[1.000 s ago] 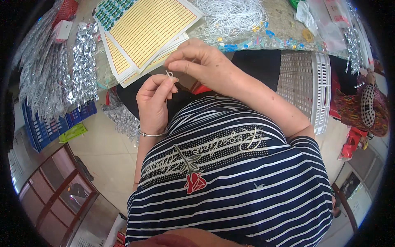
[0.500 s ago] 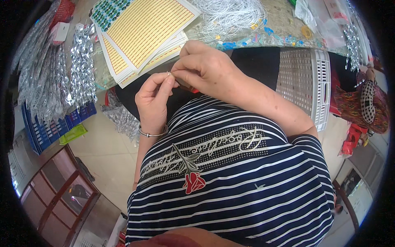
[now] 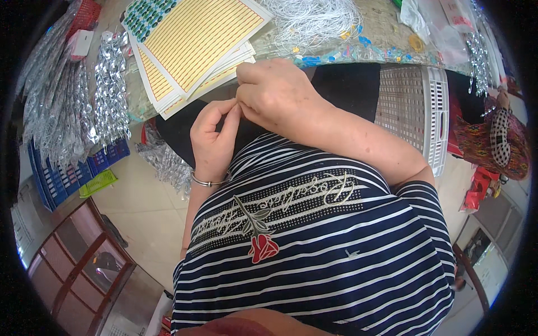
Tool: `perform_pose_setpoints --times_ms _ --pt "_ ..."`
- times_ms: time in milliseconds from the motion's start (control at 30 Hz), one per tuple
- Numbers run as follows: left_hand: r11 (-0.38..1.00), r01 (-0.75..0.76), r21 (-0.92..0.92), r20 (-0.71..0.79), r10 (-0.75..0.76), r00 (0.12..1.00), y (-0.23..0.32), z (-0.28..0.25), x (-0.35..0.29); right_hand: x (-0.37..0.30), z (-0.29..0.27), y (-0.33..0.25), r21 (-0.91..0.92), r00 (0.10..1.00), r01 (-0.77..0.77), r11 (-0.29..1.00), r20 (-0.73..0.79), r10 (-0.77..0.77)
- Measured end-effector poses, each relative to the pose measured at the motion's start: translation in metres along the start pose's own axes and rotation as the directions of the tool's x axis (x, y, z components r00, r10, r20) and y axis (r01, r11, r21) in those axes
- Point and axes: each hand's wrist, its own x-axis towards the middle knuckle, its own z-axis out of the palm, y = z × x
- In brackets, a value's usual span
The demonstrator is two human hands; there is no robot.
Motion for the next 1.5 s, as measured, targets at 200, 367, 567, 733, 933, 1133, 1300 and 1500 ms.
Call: perform_pose_setpoints --times_ms 200,367,567,733,933,1133,1300,1500 --pt "0.743 0.441 -0.503 0.11 -0.452 0.885 0.009 -0.002 -0.003 -0.003 0.005 0.002 0.1 0.996 -0.07 0.992 -0.05 0.076" --pt "0.671 0.458 -0.583 0.165 -0.455 0.875 0.008 -0.008 -0.003 -0.012 0.011 0.006 0.733 0.813 -0.525 0.432 0.284 0.508" --pt "0.719 0.433 -0.544 0.077 -0.471 0.879 0.014 -0.006 -0.001 -0.013 0.011 0.004 0.738 0.766 -0.585 0.336 0.365 0.529" --pt "0.725 0.48 -0.494 0.094 -0.505 0.858 0.014 -0.007 -0.002 -0.012 0.008 0.003 0.766 0.726 -0.609 0.208 0.431 0.537" --pt "0.745 0.438 -0.503 0.08 -0.464 0.882 0.017 -0.007 -0.002 -0.014 0.007 0.002 0.756 0.704 -0.642 0.129 0.514 0.49" --pt "0.774 0.426 -0.468 0.091 -0.438 0.894 0.013 -0.005 -0.003 -0.017 0.012 0.007 0.745 0.765 -0.604 0.283 0.443 0.468" --pt "0.777 0.43 -0.46 0.074 -0.449 0.891 0.007 -0.004 -0.006 -0.013 0.01 0.008 0.73 0.774 -0.604 0.318 0.443 0.453" --pt "0.757 0.476 -0.448 0.077 -0.498 0.864 0.017 -0.006 -0.002 -0.016 0.009 0.007 0.732 0.809 -0.551 0.402 0.35 0.472"
